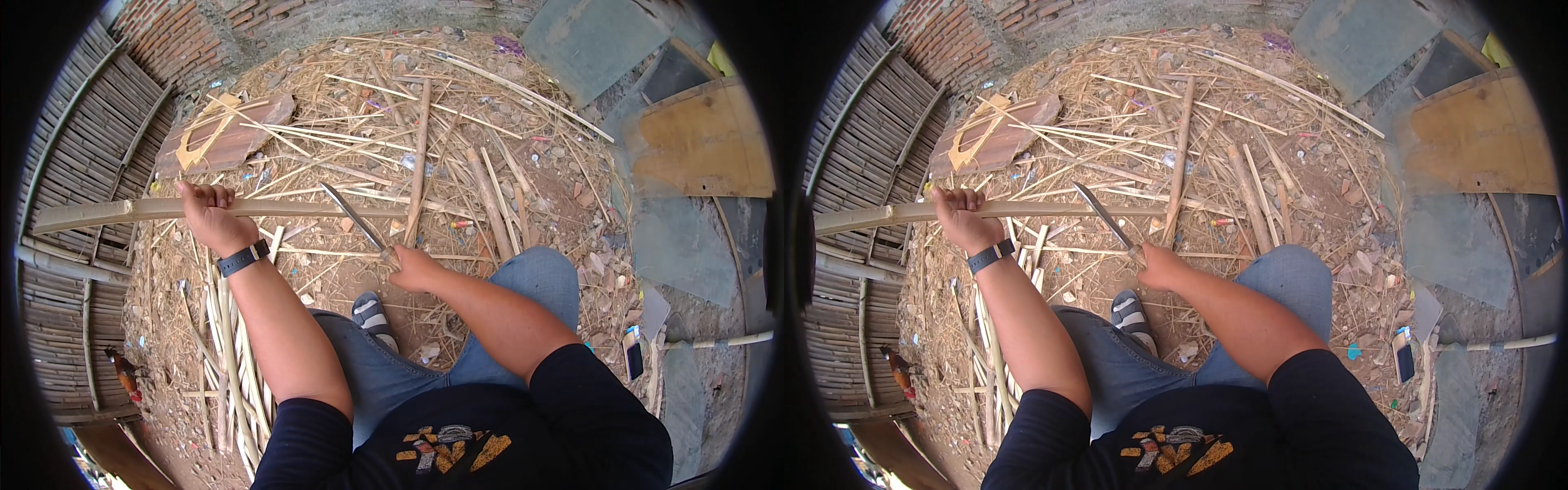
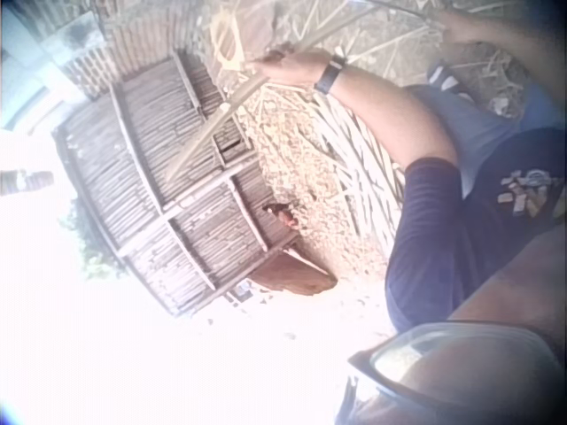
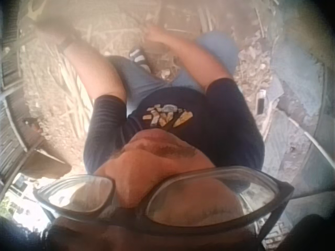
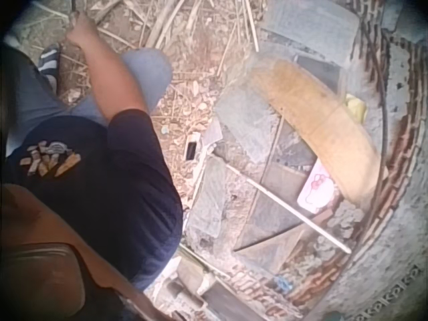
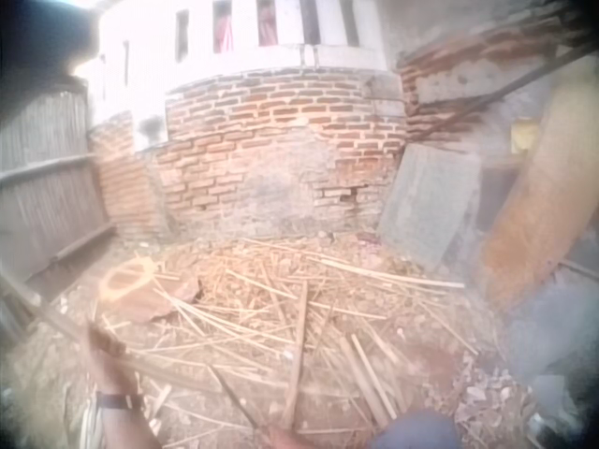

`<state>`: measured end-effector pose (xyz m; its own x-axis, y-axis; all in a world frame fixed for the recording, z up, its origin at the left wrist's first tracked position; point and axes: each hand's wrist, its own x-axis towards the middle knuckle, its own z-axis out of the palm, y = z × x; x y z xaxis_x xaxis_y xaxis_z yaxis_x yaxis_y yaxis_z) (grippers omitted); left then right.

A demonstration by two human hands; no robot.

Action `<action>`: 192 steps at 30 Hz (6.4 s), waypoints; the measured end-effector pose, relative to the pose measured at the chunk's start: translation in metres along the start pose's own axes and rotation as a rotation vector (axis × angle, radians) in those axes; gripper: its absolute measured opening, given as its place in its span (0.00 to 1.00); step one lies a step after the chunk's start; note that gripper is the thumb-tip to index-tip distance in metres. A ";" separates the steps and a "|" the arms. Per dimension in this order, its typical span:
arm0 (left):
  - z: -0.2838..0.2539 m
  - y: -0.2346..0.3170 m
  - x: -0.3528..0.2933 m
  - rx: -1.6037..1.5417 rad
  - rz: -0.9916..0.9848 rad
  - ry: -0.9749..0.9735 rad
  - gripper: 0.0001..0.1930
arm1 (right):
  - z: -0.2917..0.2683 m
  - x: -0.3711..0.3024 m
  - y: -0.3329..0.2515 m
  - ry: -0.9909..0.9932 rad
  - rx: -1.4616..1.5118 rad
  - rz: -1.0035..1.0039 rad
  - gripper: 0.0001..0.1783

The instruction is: The person sits on the ground and uses a knife to shave the surface of a long bamboo stick. They hold the stick with one hand and scrape the blade along its length to remove the outer layer. The person occasionally pauses to inspect the stick or check their wristwatch.

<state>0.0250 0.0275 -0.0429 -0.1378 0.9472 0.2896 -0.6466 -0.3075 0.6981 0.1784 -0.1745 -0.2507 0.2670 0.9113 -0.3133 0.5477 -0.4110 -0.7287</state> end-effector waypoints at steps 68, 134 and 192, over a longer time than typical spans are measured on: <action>0.000 0.000 0.000 0.002 -0.001 0.011 0.17 | -0.010 -0.001 -0.012 0.042 0.005 0.010 0.27; -0.004 -0.007 0.003 -0.008 -0.020 0.020 0.17 | 0.000 0.002 0.000 -0.004 0.054 0.067 0.26; -0.001 -0.007 0.001 0.003 -0.003 0.010 0.18 | -0.004 -0.003 -0.007 -0.024 0.047 0.008 0.30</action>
<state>0.0285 0.0307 -0.0482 -0.1435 0.9490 0.2807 -0.6446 -0.3049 0.7011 0.1768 -0.1740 -0.2423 0.2513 0.9086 -0.3335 0.5077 -0.4171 -0.7538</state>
